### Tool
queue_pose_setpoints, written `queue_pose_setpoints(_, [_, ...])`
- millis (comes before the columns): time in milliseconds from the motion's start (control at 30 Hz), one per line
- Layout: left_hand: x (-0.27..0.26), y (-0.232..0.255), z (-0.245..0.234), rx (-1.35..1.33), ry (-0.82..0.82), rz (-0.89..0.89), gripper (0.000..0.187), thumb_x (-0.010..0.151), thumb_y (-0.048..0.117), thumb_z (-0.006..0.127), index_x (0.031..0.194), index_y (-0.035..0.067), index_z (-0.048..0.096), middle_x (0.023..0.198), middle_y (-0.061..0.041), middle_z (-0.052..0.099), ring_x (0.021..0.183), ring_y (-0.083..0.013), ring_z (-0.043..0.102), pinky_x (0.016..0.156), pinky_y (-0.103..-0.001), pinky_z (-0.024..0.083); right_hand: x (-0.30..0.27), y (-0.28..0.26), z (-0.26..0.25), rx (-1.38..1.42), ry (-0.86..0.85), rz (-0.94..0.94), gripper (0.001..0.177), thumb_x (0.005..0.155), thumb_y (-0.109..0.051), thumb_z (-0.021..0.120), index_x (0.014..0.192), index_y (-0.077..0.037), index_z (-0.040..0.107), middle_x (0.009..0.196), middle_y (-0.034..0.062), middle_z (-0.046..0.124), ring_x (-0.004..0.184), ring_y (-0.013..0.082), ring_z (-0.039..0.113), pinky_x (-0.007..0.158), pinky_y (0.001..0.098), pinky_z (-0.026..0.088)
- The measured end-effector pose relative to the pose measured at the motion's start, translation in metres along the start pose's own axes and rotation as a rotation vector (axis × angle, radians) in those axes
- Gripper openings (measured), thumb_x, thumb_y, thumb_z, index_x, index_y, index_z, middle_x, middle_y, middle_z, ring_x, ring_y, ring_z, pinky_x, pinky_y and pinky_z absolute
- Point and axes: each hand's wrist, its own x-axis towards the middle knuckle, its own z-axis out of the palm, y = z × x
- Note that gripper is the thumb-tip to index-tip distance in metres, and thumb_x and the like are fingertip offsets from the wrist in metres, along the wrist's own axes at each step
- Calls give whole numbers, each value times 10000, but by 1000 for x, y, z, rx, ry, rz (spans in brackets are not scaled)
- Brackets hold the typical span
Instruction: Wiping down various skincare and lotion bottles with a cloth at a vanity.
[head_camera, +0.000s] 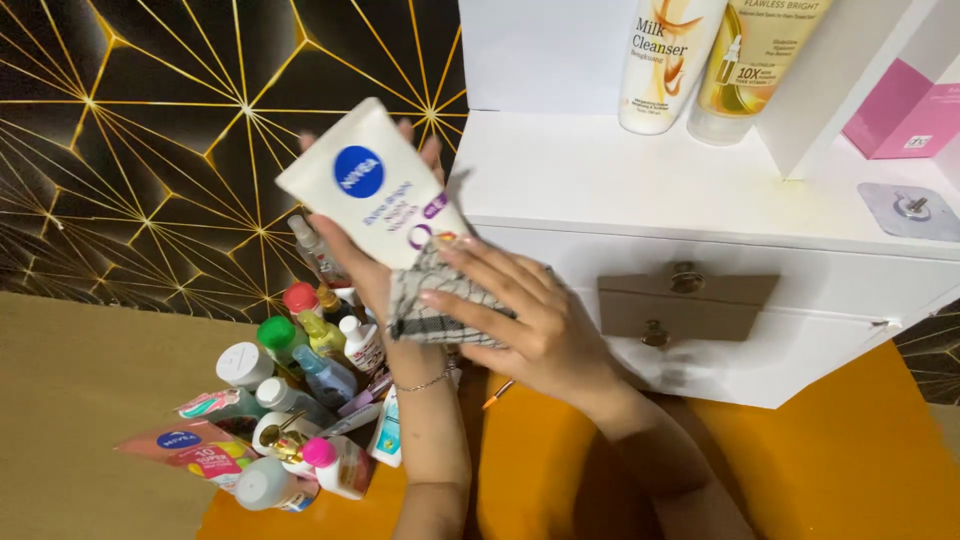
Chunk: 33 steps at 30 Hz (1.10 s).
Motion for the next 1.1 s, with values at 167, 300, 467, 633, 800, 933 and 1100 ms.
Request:
queue_pose_setpoints(167, [-22,-21,32,267,31,-216,701,1086,578,416,1657,203,259,1577,-204,482,1393,-372,529,1150,-497,450,-11,17,-2,-30,151,86,807,742,-171,915,1455,-223,541,1577,116,457,1453,354,476,1188,489,446])
queue_pose_setpoints(300, [-37,-35,36,588,27,-333,738,1098,548,436,1601,11,392,1599,-186,478,1446,-285,485,1237,-391,353,-17,24,-7,-76,415,172,769,828,-37,861,1497,-167,504,1638,158,393,1542,358,428,1258,469,486])
queue_pose_setpoints(467, [-18,-28,27,177,-97,-211,748,1071,600,414,1663,187,219,1548,-216,492,1359,-375,565,1155,-497,494,-9,16,-10,-58,307,88,771,761,-93,915,1431,-208,553,1595,100,439,1500,330,449,1244,459,445])
queue_pose_setpoints(633, [-2,-3,-3,1,-26,6,634,1125,610,377,1656,313,200,1510,-261,494,1285,-388,611,1046,-492,562,-5,13,-2,62,97,-105,741,799,-123,936,1433,-258,577,1585,68,459,1467,282,490,1217,423,468])
queue_pose_setpoints(800, [3,7,-4,122,85,126,676,1110,629,326,1673,293,158,1540,-270,473,1315,-407,591,1110,-470,537,1,13,-6,110,-38,-110,642,731,-52,875,1305,-280,700,1527,38,543,1437,262,534,1144,392,486])
queue_pose_setpoints(933, [-10,-14,13,97,-72,-116,673,1125,589,339,1684,258,165,1544,-222,473,1321,-399,580,1127,-506,504,-2,19,-7,114,106,-95,586,814,-67,884,1334,-218,661,1547,88,519,1453,292,523,1195,420,502])
queue_pose_setpoints(1100, [-30,-32,44,596,-179,-334,772,1130,567,350,1670,22,268,1693,-194,370,1558,-306,401,1318,-400,322,-8,23,-9,-55,495,171,510,906,-28,832,1360,-125,620,1535,205,503,1458,402,527,1166,439,498])
